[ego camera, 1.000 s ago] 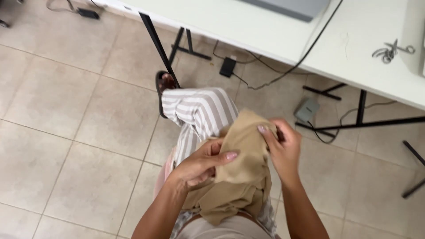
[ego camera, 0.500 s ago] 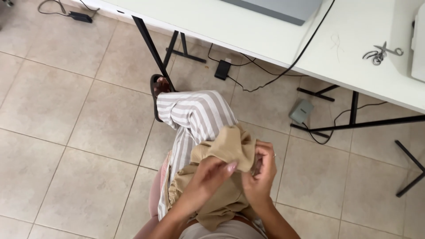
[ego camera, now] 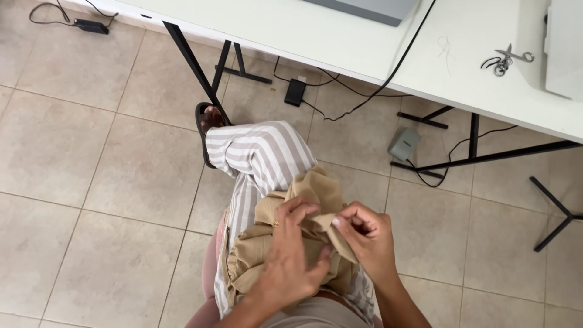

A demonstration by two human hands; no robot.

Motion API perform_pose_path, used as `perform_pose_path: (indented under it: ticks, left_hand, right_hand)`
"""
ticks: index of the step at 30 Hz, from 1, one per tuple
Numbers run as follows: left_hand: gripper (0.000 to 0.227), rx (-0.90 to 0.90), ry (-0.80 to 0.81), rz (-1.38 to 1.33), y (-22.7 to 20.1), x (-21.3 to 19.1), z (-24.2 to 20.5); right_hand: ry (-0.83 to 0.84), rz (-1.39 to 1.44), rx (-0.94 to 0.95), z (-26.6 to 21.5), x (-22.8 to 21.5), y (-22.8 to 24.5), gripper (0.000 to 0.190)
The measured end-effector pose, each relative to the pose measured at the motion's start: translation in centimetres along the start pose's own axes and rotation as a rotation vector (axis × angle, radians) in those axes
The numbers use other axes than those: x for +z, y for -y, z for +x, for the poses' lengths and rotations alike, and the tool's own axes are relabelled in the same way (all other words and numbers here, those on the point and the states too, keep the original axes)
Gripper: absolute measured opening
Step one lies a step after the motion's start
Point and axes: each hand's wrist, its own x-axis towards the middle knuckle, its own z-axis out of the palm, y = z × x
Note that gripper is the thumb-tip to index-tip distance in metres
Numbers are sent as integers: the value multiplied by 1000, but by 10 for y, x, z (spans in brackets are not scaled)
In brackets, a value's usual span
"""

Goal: Trimming loose threads from a tan garment using small scissors

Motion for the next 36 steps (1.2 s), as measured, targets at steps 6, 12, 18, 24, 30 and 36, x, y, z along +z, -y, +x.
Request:
perform_pose_path:
  ticks: [6,12,18,24,30,36]
  left_hand:
    - [56,162,-294,-49,44,-7,7]
    - [44,74,99,-601,12,-85,11]
    - [25,-211,9,-1024,63,-46,-4]
    - [51,-839,-242,-919,75,-35,-19]
    - [36,-318,378,-752,38,-52,10]
    - [19,-33,217,-452,30,-35,15]
  right_hand:
    - [90,-21,-15,-3,-12,-3,20]
    - [332,-85,231,-4,-37,37,58]
    - [124,-245,4,-17,-24,18,55]
    - [-35,-361,-418,-16,-12,0,24]
    - [-76,-377,-410,-24,-6,-17,28]
    - [-15,-278,-179,-24,-2,-8,24]
